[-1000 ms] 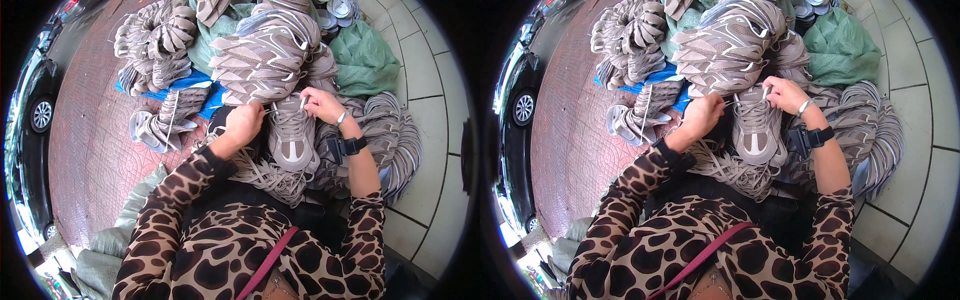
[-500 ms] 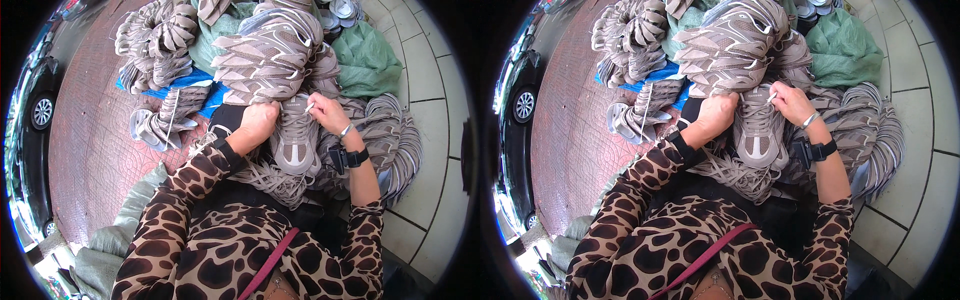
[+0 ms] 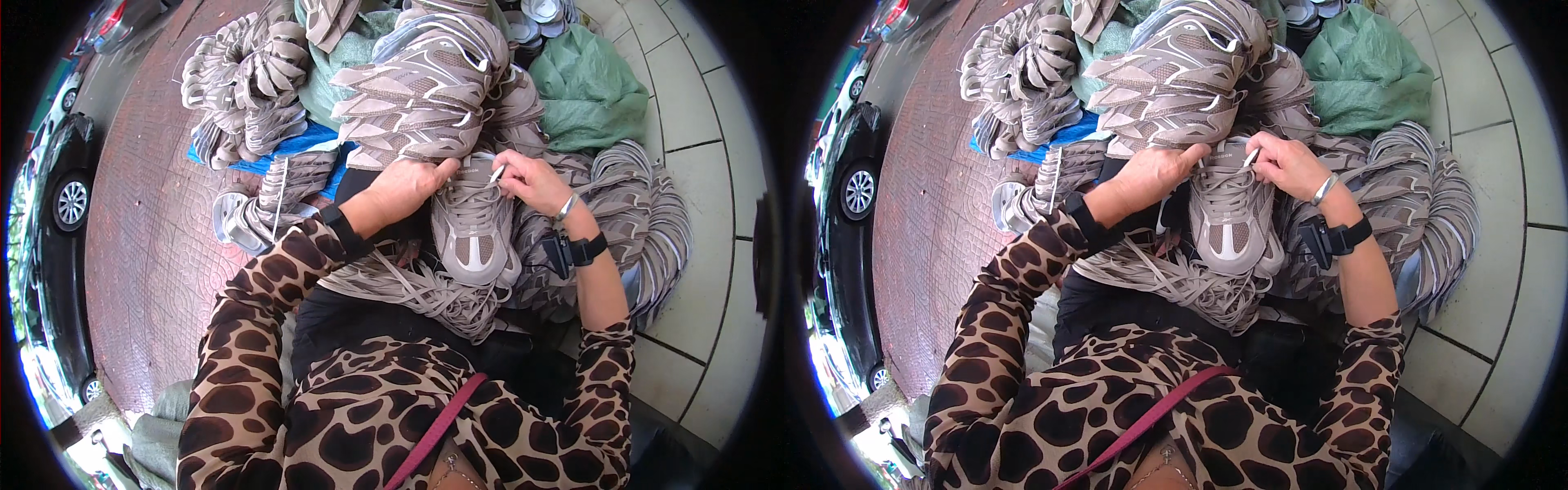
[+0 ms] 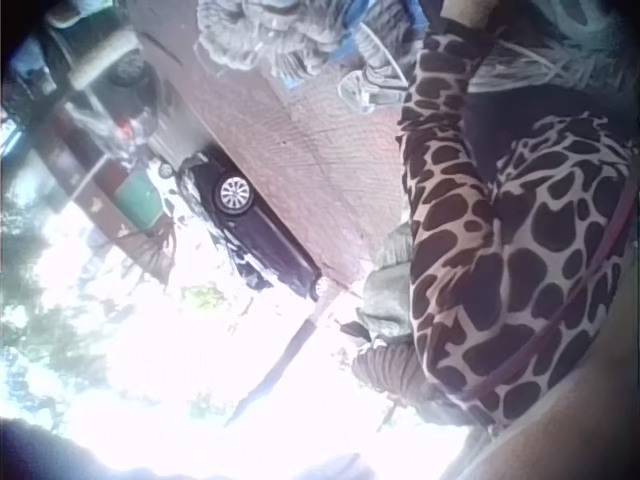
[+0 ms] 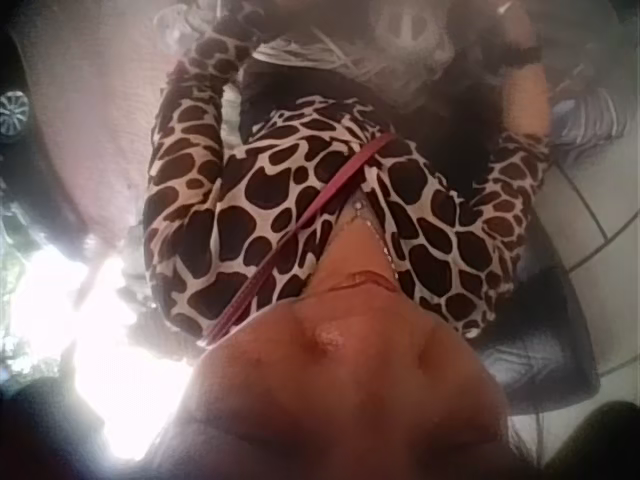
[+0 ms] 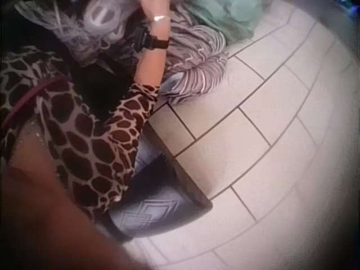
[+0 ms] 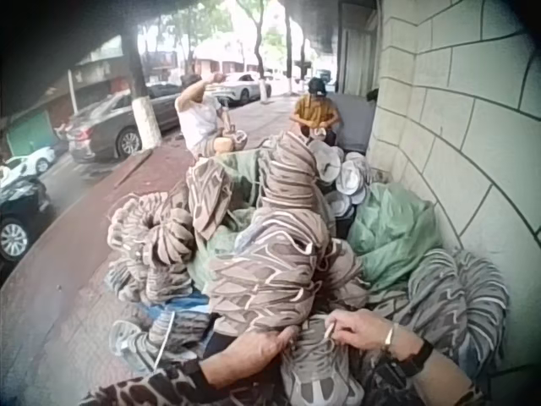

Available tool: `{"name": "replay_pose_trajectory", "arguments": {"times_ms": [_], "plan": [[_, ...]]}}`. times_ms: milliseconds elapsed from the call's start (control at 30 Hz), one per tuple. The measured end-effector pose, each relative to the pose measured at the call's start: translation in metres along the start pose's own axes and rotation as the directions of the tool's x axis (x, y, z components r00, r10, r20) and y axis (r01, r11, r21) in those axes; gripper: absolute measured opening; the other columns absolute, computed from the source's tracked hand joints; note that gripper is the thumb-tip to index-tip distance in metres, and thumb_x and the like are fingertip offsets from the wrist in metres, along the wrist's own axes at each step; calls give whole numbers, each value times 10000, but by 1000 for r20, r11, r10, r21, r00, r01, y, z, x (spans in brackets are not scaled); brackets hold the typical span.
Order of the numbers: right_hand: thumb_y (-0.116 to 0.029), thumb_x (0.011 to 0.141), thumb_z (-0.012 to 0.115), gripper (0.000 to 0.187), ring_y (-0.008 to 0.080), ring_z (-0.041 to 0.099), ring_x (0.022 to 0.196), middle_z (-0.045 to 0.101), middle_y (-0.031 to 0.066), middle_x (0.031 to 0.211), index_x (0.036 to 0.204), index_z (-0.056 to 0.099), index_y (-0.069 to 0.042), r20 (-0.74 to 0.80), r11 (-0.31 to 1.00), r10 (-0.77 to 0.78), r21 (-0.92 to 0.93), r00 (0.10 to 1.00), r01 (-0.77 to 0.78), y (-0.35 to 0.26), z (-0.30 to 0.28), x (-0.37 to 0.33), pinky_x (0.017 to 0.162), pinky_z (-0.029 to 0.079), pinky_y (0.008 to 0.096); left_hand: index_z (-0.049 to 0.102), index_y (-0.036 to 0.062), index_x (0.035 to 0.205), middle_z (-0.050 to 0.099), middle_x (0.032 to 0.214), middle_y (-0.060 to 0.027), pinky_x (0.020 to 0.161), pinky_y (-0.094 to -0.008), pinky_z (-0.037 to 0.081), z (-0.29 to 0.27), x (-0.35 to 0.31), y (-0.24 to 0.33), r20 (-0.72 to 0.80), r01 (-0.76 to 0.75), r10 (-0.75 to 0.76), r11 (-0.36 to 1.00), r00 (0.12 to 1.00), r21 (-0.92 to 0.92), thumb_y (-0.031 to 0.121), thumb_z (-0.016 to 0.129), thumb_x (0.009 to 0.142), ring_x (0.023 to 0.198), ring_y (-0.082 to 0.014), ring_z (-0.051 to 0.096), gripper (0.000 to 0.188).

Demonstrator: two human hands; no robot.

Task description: The person threads shoelaces through the eyelets of a sneaker, pulling them tight and arranging them. They handle a single shoe at a time, surrounded by stacks of similar footwear.

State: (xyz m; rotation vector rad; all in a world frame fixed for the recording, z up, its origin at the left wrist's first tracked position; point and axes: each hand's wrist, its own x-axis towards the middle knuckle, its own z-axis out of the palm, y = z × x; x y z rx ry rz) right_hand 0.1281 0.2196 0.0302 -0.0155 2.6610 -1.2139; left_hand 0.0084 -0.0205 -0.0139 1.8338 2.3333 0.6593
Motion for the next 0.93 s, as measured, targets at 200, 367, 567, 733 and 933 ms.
{"name": "replay_pose_trajectory", "arguments": {"times_ms": [200, 367, 567, 733, 933], "plan": [[-31, 844, 535, 139, 245, 661, 651, 646, 108, 686, 981, 512, -24, 93, 996, 4, -92, 996, 5, -15, -12, 8, 623, 515, 343, 540, 32, 932, 644, 670, -135, 569, -418, 529, -11, 16, -8, 168, -260, 239, 958, 956, 117, 111, 533, 825, 660, -320, 675, 133], [-72, 850, 559, 133, 283, 646, 644, 642, 113, 675, 968, 518, -26, 115, 948, -36, -309, 993, 70, -10, -14, 13, 600, 486, 362, 560, 6, 938, 663, 715, -139, 607, -408, 541, -25, 26, -8, 306, -359, 308, 925, 901, 125, 88, 539, 816, 697, -313, 687, 148], [-113, 853, 579, 120, 326, 635, 651, 630, 124, 664, 944, 544, -44, 100, 887, -108, -440, 989, 141, -8, -10, 16, 593, 474, 409, 590, 14, 913, 675, 731, -137, 624, -409, 545, -19, 33, -3, 324, -335, 272, 930, 906, 155, 91, 542, 819, 711, -317, 689, 131], [-146, 814, 615, 85, 306, 582, 846, 620, 101, 847, 873, 626, -85, 77, 762, -201, -614, 977, 205, -17, -15, 17, 724, 468, 388, 635, 56, 845, 682, 728, -126, 608, -409, 542, -16, 39, 2, 352, -270, 184, 940, 918, 211, 111, 557, 814, 715, -305, 693, 100], [-289, 677, 742, 258, 272, 493, 1059, 561, 40, 1071, 820, 670, -86, 125, 864, -68, -488, 990, 121, 6, -13, 21, 874, 411, 404, 650, 71, 864, 703, 798, -110, 697, -399, 543, -14, 35, 12, 324, -4, -69, 976, 943, 218, 186, 655, 786, 778, -302, 695, 139]]}}
